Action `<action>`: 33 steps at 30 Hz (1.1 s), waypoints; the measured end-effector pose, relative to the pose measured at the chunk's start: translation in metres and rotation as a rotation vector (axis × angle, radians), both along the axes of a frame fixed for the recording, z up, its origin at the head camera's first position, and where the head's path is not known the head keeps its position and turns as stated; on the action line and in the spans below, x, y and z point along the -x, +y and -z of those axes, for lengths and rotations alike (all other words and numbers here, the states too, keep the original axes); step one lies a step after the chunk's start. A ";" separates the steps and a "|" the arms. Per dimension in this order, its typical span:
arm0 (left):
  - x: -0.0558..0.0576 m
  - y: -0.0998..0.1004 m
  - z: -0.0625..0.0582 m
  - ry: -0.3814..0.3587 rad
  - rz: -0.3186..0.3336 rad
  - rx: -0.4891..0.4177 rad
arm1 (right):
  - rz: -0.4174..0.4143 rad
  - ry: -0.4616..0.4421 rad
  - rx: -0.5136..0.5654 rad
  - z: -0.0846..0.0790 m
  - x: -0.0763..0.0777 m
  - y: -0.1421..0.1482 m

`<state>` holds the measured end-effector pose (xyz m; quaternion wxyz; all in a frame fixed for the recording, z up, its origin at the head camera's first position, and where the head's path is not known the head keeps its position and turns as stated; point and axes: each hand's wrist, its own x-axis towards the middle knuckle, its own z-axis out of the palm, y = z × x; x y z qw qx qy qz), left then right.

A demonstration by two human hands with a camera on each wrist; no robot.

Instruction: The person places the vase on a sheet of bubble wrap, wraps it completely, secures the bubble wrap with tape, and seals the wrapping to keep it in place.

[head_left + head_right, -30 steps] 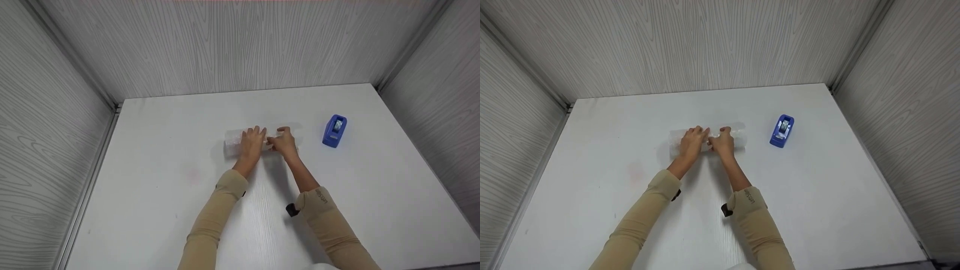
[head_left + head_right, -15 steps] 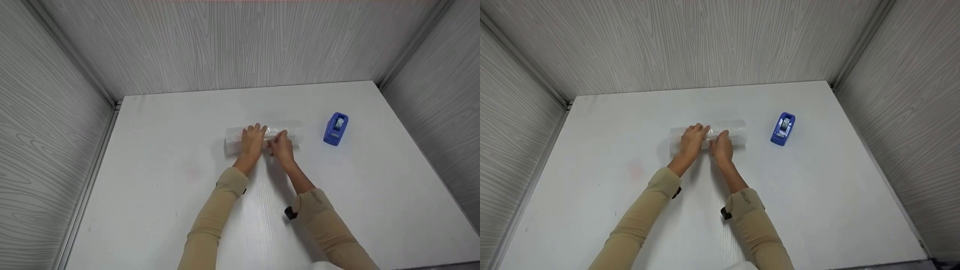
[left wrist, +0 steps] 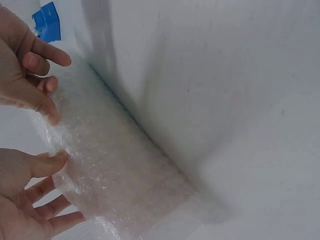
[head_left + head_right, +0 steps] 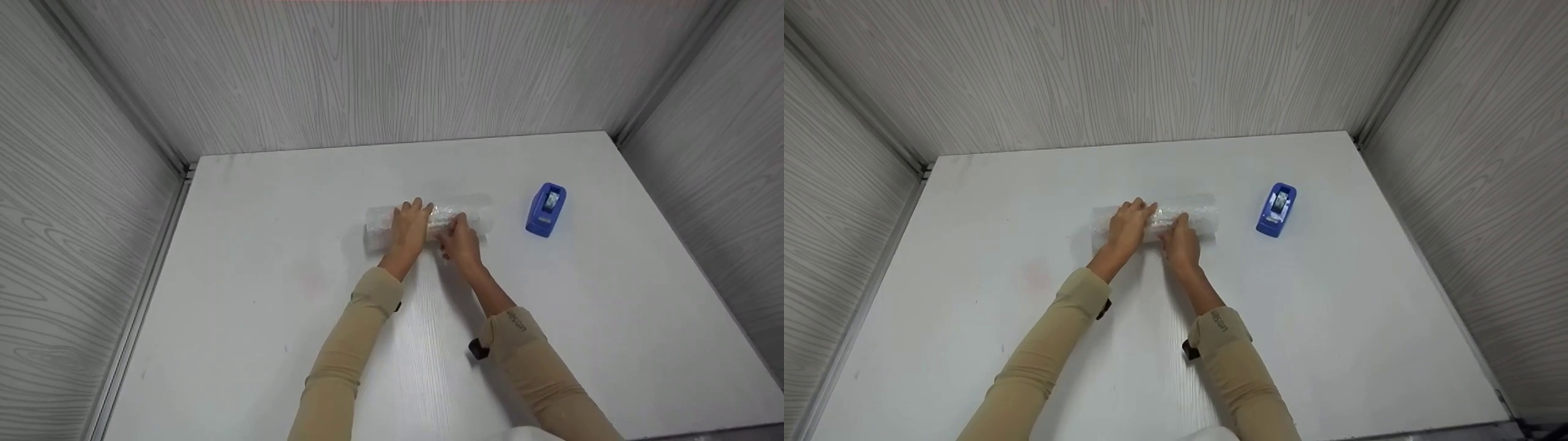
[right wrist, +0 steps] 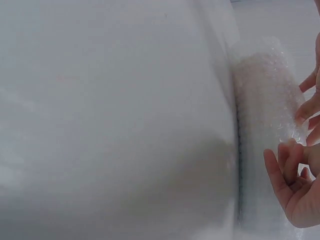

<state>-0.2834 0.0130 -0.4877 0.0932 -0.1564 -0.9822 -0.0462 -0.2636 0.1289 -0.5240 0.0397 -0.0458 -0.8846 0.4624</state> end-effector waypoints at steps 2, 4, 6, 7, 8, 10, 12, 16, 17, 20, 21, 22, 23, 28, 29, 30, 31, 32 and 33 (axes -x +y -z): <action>0.001 0.000 -0.002 -0.024 0.002 0.003 | -0.014 0.020 -0.079 0.002 0.000 0.002; 0.001 0.000 -0.002 -0.039 0.007 0.006 | -0.020 0.058 -0.167 0.004 -0.001 0.004; 0.001 -0.001 -0.001 -0.049 0.011 0.004 | -0.019 0.104 -0.251 0.005 -0.002 0.006; 0.000 -0.001 0.000 -0.046 0.013 0.003 | -0.027 0.124 -0.290 0.005 -0.002 0.006; 0.000 -0.001 0.001 -0.035 0.015 0.002 | -0.041 0.138 -0.327 0.003 -0.002 0.007; -0.001 -0.003 0.002 -0.016 0.018 0.011 | -0.092 0.156 -0.381 -0.002 -0.001 0.010; -0.002 -0.003 0.004 0.011 0.021 0.018 | -0.161 0.194 -0.416 -0.009 0.000 0.013; -0.003 -0.004 0.006 0.047 0.028 0.005 | -0.280 0.389 -0.471 -0.024 0.006 0.019; -0.002 -0.004 0.007 0.051 0.028 -0.007 | -0.303 0.436 -0.496 -0.026 0.008 0.021; -0.001 -0.004 0.008 0.063 0.013 -0.004 | -0.377 0.508 -0.595 -0.029 0.014 0.025; -0.001 -0.003 0.008 0.065 0.006 0.008 | -0.402 0.502 -0.627 -0.028 0.016 0.026; -0.001 -0.003 0.008 0.065 0.000 0.024 | -0.423 0.490 -0.656 -0.027 0.017 0.027; -0.001 -0.002 0.009 0.066 -0.006 0.044 | -0.439 0.477 -0.678 -0.025 0.017 0.028; -0.003 0.000 0.012 0.074 -0.009 0.106 | -0.440 0.495 -0.713 -0.017 0.018 0.028; -0.003 0.000 0.012 0.076 -0.008 0.108 | -0.434 0.508 -0.715 -0.016 0.019 0.028; -0.003 0.000 0.012 0.078 -0.006 0.112 | -0.424 0.533 -0.727 -0.016 0.019 0.027; -0.004 0.000 0.013 0.079 -0.006 0.117 | -0.422 0.540 -0.735 -0.015 0.020 0.026; -0.004 0.000 0.013 0.079 -0.007 0.122 | -0.422 0.539 -0.744 -0.016 0.020 0.026; -0.005 0.000 0.013 0.085 -0.009 0.128 | -0.421 0.535 -0.755 -0.016 0.021 0.025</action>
